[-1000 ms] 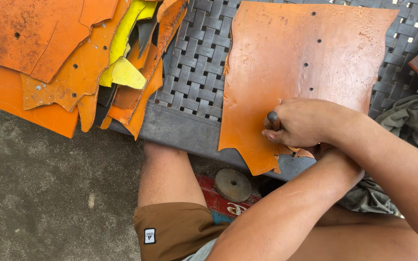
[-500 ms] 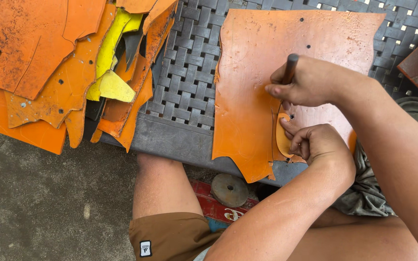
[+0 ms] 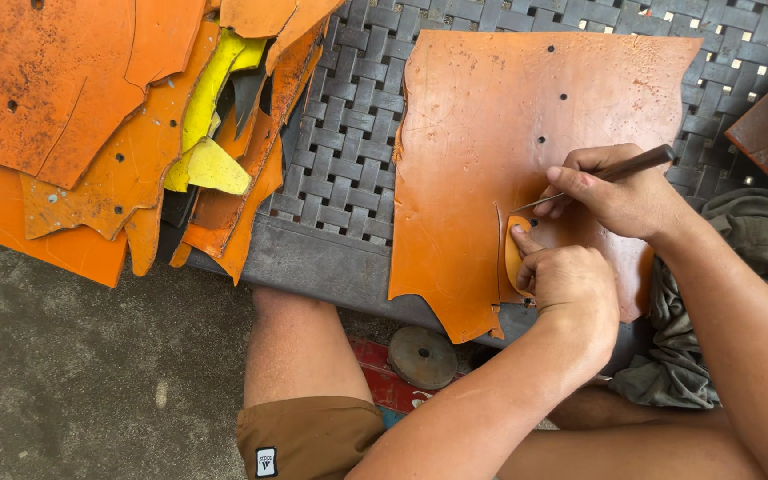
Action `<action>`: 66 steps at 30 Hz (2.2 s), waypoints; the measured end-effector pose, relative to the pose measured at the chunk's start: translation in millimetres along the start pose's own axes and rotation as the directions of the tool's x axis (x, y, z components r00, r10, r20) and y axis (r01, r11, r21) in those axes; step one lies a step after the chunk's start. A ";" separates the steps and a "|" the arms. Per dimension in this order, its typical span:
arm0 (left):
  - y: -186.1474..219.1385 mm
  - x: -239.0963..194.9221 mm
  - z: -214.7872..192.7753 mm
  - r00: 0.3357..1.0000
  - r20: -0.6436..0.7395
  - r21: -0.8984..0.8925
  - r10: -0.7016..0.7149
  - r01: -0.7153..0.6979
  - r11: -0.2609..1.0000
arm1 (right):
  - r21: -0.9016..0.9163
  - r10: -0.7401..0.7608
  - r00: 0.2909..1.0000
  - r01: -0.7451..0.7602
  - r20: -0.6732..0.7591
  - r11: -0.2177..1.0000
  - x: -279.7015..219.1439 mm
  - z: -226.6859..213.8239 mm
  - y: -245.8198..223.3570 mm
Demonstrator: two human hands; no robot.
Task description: The person uses a pointed knife to cut shapes from orange leather sheets placed on a woven plastic table. They trace around a small template, cut out the pieces, and occasionally wipe the surface with a cloth.
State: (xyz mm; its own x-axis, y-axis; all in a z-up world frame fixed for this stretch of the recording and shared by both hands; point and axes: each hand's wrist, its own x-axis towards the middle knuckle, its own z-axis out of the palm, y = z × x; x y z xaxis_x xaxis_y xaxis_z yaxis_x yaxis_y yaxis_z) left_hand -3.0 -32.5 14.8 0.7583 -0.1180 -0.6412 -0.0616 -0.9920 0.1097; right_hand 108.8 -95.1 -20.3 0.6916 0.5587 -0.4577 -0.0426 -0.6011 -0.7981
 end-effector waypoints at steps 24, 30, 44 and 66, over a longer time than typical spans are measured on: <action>-28.8 -14.3 38.2 0.980 -0.193 -0.261 -0.050 -0.002 0.965 | 0.140 -0.111 0.966 0.146 -0.235 0.979 -61.1 -11.3 19.0; -77.4 -44.4 65.9 0.887 -0.461 -0.349 -0.036 -0.144 0.926 | 0.064 0.035 0.938 -0.014 -0.345 0.998 -121.4 -9.4 -10.9; -115.7 -89.4 80.3 0.823 -0.543 -0.450 -0.164 -0.122 0.885 | -0.302 -0.089 0.898 -0.051 -0.432 0.952 -171.2 38.6 12.6; -142.7 -89.3 72.6 0.762 -0.466 -0.654 -0.450 0.046 0.755 | -0.272 0.023 0.868 -0.180 -0.495 0.945 -155.8 92.7 -2.2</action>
State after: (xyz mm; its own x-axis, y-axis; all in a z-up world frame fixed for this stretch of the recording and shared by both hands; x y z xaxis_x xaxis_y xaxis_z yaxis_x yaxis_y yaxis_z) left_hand -109.0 116.5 1.3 0.9079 0.3766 -0.1842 0.4128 -0.7261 0.5500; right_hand -65.7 -127.9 16.5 0.9568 0.1886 -0.2214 0.0315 -0.8240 -0.5658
